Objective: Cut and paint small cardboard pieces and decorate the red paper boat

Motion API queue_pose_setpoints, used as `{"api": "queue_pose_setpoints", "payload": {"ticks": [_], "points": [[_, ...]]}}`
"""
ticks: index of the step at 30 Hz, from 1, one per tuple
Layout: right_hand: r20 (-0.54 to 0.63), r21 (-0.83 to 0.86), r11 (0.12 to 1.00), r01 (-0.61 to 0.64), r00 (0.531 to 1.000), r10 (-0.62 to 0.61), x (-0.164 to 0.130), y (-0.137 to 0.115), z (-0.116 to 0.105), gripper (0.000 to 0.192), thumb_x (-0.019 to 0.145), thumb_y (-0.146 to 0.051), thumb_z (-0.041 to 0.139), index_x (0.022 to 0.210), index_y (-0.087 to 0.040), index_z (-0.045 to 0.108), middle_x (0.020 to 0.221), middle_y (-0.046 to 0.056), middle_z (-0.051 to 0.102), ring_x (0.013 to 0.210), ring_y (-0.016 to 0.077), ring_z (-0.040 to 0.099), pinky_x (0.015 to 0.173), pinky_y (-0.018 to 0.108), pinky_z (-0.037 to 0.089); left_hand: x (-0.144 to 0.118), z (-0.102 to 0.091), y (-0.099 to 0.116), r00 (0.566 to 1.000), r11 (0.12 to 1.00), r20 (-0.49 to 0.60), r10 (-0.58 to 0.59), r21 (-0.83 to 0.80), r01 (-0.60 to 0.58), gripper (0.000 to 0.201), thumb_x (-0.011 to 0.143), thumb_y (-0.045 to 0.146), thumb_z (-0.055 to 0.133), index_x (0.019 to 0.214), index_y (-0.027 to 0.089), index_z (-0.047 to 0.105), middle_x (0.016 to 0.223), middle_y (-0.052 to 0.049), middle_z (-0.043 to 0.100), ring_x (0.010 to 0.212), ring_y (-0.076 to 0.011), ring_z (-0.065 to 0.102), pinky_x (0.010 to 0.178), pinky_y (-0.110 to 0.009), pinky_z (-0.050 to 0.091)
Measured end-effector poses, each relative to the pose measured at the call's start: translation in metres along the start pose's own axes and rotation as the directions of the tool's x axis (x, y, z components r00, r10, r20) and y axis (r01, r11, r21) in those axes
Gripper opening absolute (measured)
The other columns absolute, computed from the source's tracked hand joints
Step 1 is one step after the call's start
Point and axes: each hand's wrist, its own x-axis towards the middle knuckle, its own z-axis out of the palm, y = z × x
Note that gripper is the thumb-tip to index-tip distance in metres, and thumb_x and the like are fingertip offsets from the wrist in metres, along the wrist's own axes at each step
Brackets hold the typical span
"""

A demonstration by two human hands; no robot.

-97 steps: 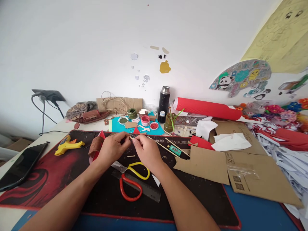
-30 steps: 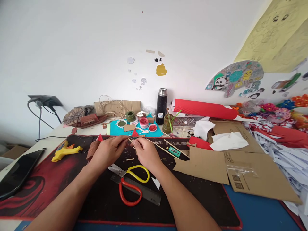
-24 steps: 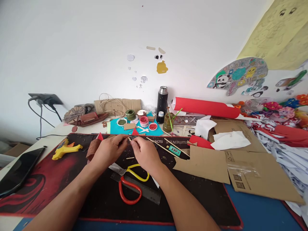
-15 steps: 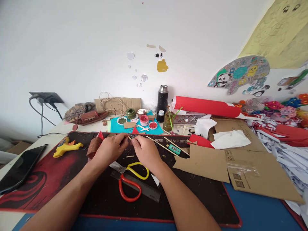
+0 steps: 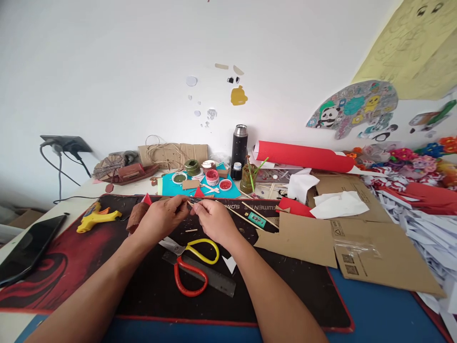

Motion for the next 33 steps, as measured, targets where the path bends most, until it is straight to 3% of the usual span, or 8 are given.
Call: {"api": "queue_pose_setpoints", "payload": {"ticks": [5,15,21,26,33], "points": [[0.048,0.136,0.990,-0.044,0.998,0.037,-0.0006,-0.0042,-0.0008,0.030,0.100,-0.047,0.061,0.084,-0.021,0.063,0.046,-0.013,0.034,0.037,0.0082,0.029,0.039,0.021,0.028,-0.0005,-0.0003,-0.0018,1.000,1.000,0.010,0.003,0.004,-0.003,0.021,0.098,0.022,0.051,0.096,0.020,0.071,0.075,-0.005,0.075,0.067,-0.0208,0.071,0.060,-0.027,0.045],[0.092,0.270,0.961,-0.059,0.995,0.035,0.0008,-0.0031,-0.0033,0.036,0.094,-0.053,0.071,0.083,-0.020,0.064,0.048,-0.014,0.027,0.039,0.0071,0.022,0.035,0.019,0.023,0.0035,-0.0045,-0.0003,0.999,1.000,-0.020,0.029,-0.006,-0.029,0.026,0.100,0.025,0.048,0.101,0.018,0.073,0.074,-0.005,0.074,0.061,-0.0195,0.068,0.057,-0.027,0.044],[0.120,0.350,0.933,-0.087,0.992,0.048,-0.0012,-0.0074,-0.0059,0.036,0.092,-0.053,0.074,0.083,-0.019,0.067,0.049,-0.013,0.029,0.041,0.0067,0.021,0.036,0.019,0.022,0.0028,-0.0037,0.0004,0.993,0.998,-0.105,0.055,-0.020,-0.057,0.027,0.101,0.023,0.049,0.102,0.019,0.075,0.070,-0.003,0.074,0.056,-0.0171,0.066,0.059,-0.026,0.045],[0.115,0.402,0.910,-0.097,0.992,0.055,-0.0022,-0.0073,-0.0072,0.037,0.091,-0.053,0.076,0.083,-0.018,0.067,0.050,-0.013,0.030,0.042,0.0065,0.020,0.037,0.020,0.021,-0.0004,-0.0031,-0.0008,0.977,0.980,-0.182,0.109,-0.144,-0.136,0.031,0.108,0.030,0.048,0.120,0.020,0.075,0.096,-0.007,0.084,0.077,-0.0204,0.078,0.071,-0.027,0.056],[0.130,0.397,0.905,-0.155,0.985,0.112,-0.0043,-0.0095,-0.0042,0.041,0.088,-0.057,0.079,0.083,-0.018,0.067,0.051,-0.013,0.030,0.042,0.0059,0.021,0.039,0.019,0.019,-0.0029,-0.0076,-0.0059,0.985,0.963,-0.119,0.126,-0.223,-0.150,0.037,0.112,0.033,0.044,0.133,0.022,0.072,0.112,-0.009,0.084,0.096,-0.0226,0.081,0.085,-0.031,0.063]]}}
